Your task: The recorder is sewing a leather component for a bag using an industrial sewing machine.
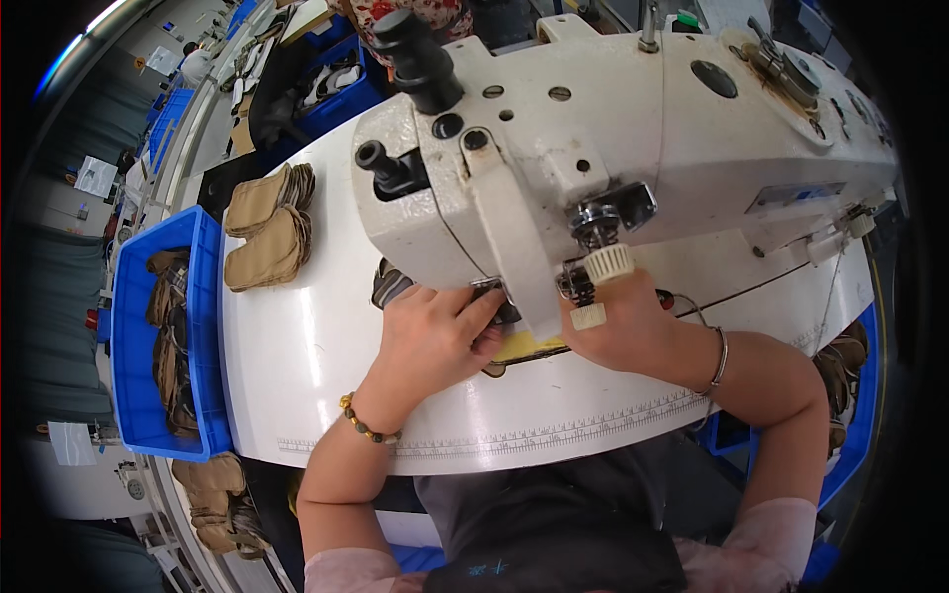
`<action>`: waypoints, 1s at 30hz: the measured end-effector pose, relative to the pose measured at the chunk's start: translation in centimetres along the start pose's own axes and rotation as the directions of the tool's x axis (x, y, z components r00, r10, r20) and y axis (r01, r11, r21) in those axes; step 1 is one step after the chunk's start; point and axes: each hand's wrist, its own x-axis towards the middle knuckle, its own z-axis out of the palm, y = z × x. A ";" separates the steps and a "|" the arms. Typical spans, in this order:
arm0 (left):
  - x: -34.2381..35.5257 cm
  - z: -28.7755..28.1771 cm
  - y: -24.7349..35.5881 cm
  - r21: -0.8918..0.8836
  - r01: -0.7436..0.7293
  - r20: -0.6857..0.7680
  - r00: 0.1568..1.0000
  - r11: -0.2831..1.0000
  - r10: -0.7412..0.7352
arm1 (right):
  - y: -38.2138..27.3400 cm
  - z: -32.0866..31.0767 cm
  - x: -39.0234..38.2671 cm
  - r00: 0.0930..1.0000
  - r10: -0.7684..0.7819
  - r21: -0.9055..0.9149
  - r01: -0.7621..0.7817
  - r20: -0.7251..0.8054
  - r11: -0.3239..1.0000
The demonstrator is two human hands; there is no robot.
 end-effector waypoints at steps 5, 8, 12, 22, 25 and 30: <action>-0.1 0.7 0.2 -0.011 -0.053 -0.120 0.991 0.999 0.052 | -0.3 1.4 0.1 0.994 -0.105 -0.094 0.103 -0.016 0.990; 0.5 0.5 1.7 0.125 -0.058 -0.135 0.988 0.990 0.075 | -0.5 1.1 0.0 0.989 -0.149 -0.116 0.149 0.011 0.982; 0.0 1.2 1.2 0.168 -0.154 -0.108 0.979 0.974 0.173 | -0.9 0.6 0.3 0.964 -0.259 -0.228 0.265 0.058 0.937; 0.1 1.2 -0.2 0.084 -0.183 -0.092 0.977 0.979 0.191 | -0.4 -0.3 0.1 0.989 -0.136 -0.087 0.141 0.064 0.986; 0.2 1.3 -0.1 0.042 -0.161 -0.089 0.982 0.986 0.164 | 0.2 0.8 -0.5 0.994 0.095 0.036 -0.097 0.056 0.995; -0.1 1.3 -0.6 0.024 -0.092 -0.036 0.995 0.995 0.093 | 0.8 1.2 0.1 0.988 0.150 0.164 -0.153 0.031 0.974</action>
